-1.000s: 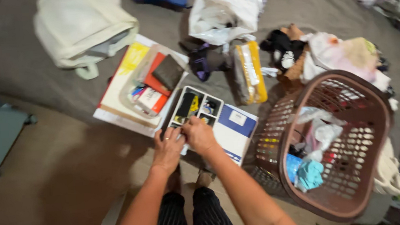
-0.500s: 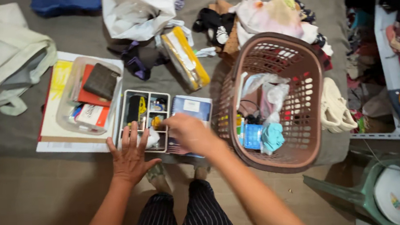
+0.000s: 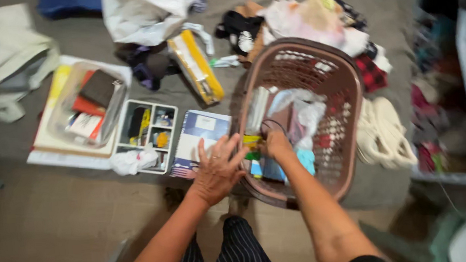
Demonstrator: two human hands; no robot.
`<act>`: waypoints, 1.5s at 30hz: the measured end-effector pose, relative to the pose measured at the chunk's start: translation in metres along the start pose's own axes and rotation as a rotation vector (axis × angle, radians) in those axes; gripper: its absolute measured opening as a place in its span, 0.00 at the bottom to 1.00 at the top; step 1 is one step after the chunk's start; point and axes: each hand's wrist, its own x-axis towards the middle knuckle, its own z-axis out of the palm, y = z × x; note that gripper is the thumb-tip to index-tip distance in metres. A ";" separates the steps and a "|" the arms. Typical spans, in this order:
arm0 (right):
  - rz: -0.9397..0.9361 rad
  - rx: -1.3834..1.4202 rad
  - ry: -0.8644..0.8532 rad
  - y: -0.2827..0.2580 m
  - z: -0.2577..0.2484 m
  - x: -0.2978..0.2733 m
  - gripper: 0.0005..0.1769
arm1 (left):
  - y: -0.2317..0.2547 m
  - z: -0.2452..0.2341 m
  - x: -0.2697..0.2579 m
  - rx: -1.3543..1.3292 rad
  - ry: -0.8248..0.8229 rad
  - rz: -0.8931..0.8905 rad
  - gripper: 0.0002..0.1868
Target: The person organizes various small items, including a grey pouch, a box, and a wallet, into a white tote bag and a compartmentalized organizer. They also handle a plastic bag and a small blue item, placing them into the organizer or a nearby basket. The task involves sorting and packing items on a bed.
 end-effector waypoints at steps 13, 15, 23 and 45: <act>-0.106 -0.022 0.106 -0.019 -0.085 -0.045 0.20 | -0.112 -0.003 -0.082 0.386 -0.041 -0.377 0.58; -0.176 0.229 0.300 -0.034 -0.123 -0.073 0.08 | -0.137 -0.013 -0.094 0.394 -0.160 -0.496 0.59; -0.604 0.556 0.382 -0.224 -0.133 -0.107 0.06 | -0.195 -0.001 -0.142 0.320 -0.178 -0.404 0.35; -0.649 0.162 0.100 -0.359 0.063 -0.038 0.05 | -0.202 -0.018 -0.176 0.423 -0.089 -0.202 0.29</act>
